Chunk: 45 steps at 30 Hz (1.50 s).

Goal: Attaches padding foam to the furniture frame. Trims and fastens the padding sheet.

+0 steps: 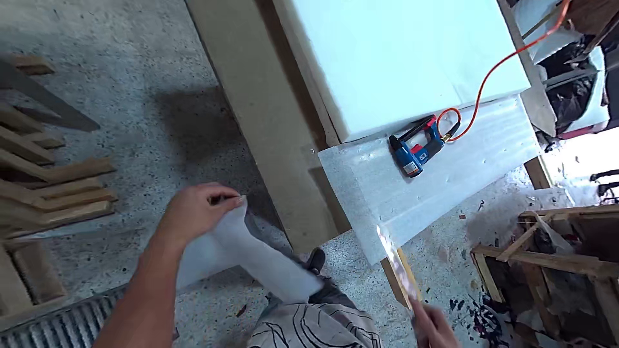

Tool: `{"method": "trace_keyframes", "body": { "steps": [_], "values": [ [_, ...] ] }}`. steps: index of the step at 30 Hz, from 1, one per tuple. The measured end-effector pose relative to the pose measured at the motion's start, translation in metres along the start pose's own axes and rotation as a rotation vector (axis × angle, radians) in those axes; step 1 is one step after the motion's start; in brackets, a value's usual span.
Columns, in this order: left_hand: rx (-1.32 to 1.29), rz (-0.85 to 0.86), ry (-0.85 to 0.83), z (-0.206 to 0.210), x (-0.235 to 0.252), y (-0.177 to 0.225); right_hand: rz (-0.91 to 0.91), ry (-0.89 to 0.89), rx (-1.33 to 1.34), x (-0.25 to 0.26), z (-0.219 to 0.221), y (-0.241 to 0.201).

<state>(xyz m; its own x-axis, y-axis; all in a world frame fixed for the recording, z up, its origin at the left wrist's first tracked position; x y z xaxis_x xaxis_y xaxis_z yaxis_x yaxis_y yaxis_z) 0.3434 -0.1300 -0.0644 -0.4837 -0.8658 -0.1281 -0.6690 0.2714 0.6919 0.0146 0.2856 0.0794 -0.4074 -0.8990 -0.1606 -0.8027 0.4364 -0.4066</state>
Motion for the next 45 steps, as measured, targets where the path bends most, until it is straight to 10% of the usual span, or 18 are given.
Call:
{"method": "trace_keyframes", "body": {
  "steps": [4, 9, 16, 24, 31, 42, 45],
  "values": [
    [-0.100, -0.158, 0.135, 0.032, -0.050, 0.088, -0.144, 0.181, -0.014, 0.128, 0.002, 0.009],
    [-0.955, -0.597, -0.237, 0.213, -0.090, 0.209, -0.303, 0.195, 0.019, 0.254, -0.019, 0.013],
    [-0.750, -0.752, 0.429, 0.255, -0.045, 0.245, -0.443, 0.151, -0.051, 0.463, -0.049, -0.014],
    [-0.006, -0.914, 0.351, 0.265, -0.034, 0.253, -1.590, -0.466, -0.479, 0.361, 0.066, -0.064],
    [-0.096, -0.593, 0.764, 0.219, -0.023, 0.300, -1.629, -0.625, -0.619, 0.376, 0.106, -0.076],
    [-0.130, -0.463, 0.576, 0.254, 0.034, 0.291, -1.655, -0.614, -0.901, 0.408, 0.113, -0.118],
    [-0.202, -0.387, 0.550, 0.247, 0.045, 0.280, -1.677, -0.658, -0.540, 0.410, 0.051, -0.121]
  ]
}}
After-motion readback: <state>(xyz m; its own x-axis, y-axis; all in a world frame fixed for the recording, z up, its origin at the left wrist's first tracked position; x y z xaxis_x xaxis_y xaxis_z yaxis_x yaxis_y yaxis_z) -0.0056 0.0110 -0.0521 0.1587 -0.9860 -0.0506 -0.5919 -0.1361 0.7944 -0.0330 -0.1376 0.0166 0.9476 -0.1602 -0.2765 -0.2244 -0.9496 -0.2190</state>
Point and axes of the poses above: each hand's wrist, its own x-axis towards the middle knuckle, its own z-axis out of the palm, y = z × x, the point moved 6 cm from there along x, towards the middle knuckle, and after that the axes turned 2 degrees about x, right-handed, at the moved point
